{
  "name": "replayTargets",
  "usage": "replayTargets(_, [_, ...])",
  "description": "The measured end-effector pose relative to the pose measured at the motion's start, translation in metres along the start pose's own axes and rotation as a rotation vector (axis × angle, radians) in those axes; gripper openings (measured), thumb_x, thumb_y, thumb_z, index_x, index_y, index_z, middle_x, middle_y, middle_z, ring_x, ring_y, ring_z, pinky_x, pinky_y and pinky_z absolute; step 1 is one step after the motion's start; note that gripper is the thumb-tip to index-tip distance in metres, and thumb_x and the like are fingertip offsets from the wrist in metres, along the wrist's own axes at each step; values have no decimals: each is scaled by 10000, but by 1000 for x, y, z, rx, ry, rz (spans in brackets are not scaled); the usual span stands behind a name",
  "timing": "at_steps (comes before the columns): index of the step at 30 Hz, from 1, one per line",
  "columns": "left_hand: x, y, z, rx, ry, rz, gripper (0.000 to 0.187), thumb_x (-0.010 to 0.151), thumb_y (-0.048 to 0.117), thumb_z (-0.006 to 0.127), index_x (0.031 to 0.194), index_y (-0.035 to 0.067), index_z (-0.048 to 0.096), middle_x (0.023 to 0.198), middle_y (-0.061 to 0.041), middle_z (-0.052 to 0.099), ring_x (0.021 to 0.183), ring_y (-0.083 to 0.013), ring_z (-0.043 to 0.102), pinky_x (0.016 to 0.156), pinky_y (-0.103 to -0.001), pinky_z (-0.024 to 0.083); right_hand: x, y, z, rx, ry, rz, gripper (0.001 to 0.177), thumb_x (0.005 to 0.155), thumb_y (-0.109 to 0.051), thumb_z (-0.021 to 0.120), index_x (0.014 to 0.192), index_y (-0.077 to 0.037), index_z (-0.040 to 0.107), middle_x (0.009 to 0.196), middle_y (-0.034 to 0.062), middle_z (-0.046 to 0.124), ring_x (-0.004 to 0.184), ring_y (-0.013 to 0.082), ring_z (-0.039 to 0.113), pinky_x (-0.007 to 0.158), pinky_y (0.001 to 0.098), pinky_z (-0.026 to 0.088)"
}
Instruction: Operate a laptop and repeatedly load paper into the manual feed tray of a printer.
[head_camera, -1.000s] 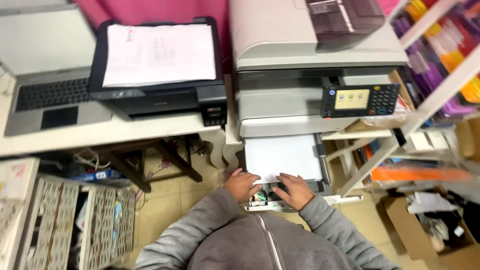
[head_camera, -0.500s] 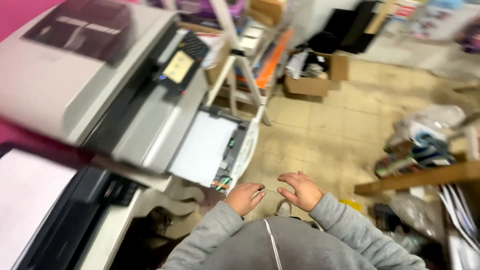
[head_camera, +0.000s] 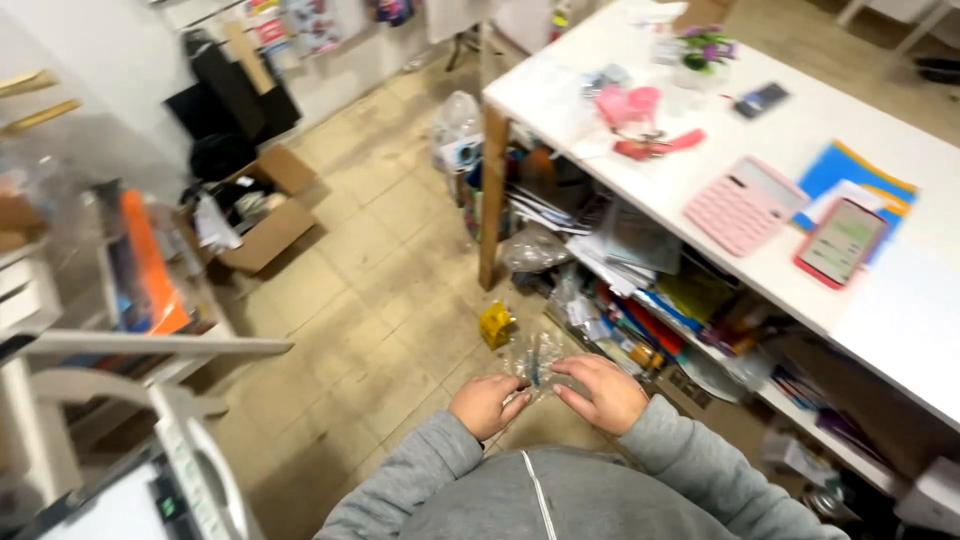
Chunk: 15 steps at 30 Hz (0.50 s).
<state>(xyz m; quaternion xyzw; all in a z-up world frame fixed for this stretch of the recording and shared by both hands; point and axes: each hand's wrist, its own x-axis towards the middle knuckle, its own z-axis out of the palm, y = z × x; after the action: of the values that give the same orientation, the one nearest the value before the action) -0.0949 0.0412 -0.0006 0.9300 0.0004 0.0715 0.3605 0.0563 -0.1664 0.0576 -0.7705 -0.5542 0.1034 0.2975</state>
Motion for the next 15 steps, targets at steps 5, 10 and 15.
replayTargets(5, [97, 61, 61, -54, -131, 186, 285, 976, 330, 624, 1116, 99, 715, 1033, -125, 740, 955, -341, 696, 827, -458, 552, -80, 61, -73, -46, 131, 182, 331, 904, -271, 718, 1161, -63, 700, 1188, 133, 711, 1121, 325, 655, 948, 416, 527])
replayTargets(10, [179, 123, 113, -94, -156, 401, 259, 981, 298, 626, 1112, 94, 718, 1011, -130, 733, 940, -350, 689, 815, -456, 554, -145, 120, -126, -83, 261, 256, 307, 924, -255, 705, 1161, -60, 716, 1175, 120, 714, 1112, 313, 665, 949, 408, 535])
replayTargets(15, [237, 173, 148, -88, -176, 492, 227, 970, 271, 640, 1085, 94, 723, 967, -122, 726, 909, -340, 687, 798, -455, 546, -189, 142, -174, -267, 457, 339, 322, 889, -249, 714, 1143, -51, 712, 1272, 145, 671, 1189, 330, 612, 1000, 440, 502])
